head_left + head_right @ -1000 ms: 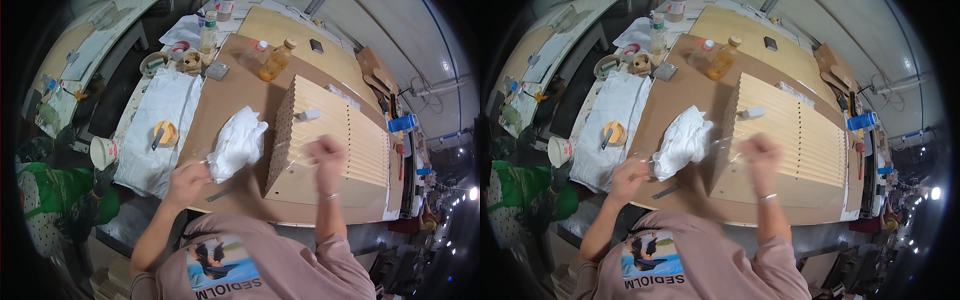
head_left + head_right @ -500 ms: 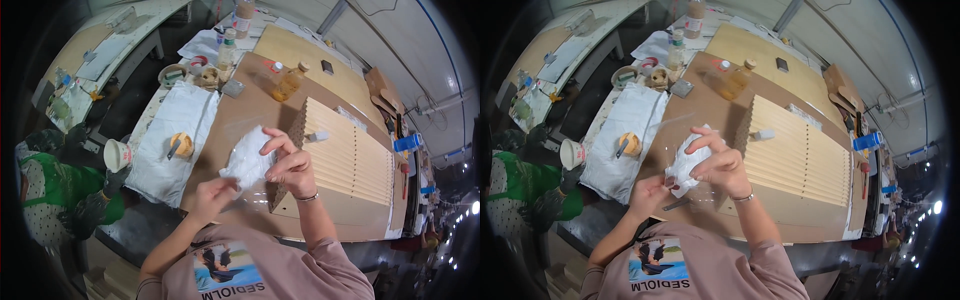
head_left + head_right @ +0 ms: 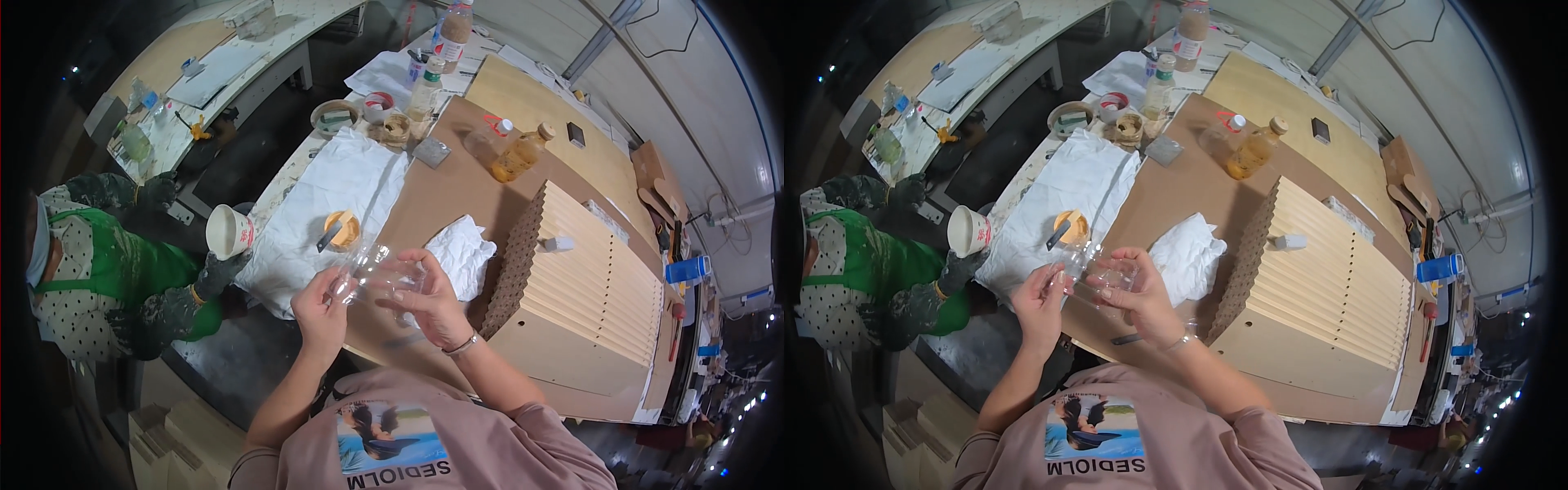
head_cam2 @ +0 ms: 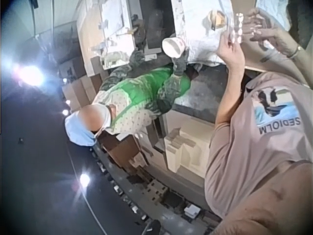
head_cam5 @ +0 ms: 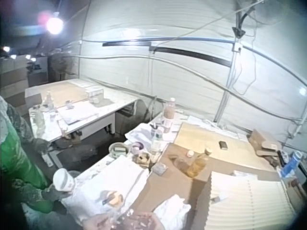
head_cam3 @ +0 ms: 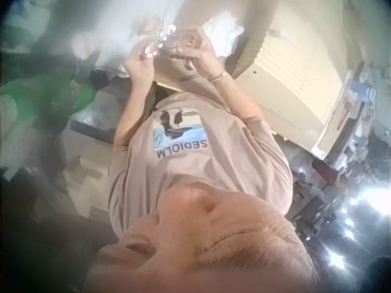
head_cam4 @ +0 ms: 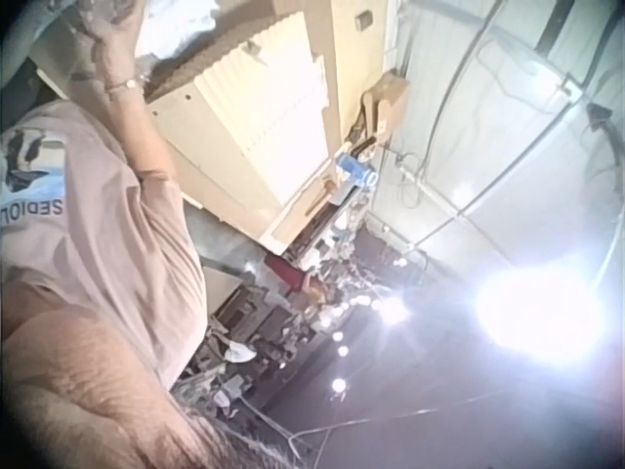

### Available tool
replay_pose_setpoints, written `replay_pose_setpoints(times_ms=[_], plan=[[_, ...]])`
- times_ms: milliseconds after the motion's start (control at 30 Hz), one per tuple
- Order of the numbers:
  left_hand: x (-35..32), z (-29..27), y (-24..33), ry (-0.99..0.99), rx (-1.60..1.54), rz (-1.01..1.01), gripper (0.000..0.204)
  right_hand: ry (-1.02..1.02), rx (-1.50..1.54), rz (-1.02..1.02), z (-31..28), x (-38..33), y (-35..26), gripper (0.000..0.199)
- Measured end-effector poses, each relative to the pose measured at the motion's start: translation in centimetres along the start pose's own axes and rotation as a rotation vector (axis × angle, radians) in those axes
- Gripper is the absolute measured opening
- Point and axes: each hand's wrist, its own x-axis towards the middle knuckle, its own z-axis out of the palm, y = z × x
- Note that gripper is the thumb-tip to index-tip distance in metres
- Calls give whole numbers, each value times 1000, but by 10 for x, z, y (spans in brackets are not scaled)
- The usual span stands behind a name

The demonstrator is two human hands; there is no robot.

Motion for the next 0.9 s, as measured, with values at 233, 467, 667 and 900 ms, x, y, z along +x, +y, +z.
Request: replay_pose_setpoints(times_ms=[233,467,667,900], plan=[[-1,-17,-21,-106,-510,-379,15,-64,73,26,-8,2,9,61],[-30,-23,-21,-180,159,-75,42,54,-305,24,-17,-4,21,47],[-40,-19,28,-307,550,196,73,189,-860,-212,-23,-8,51,44],[-61,-53,18,-148,638,-92,59,120,-980,-287,22,-10,73,41]])
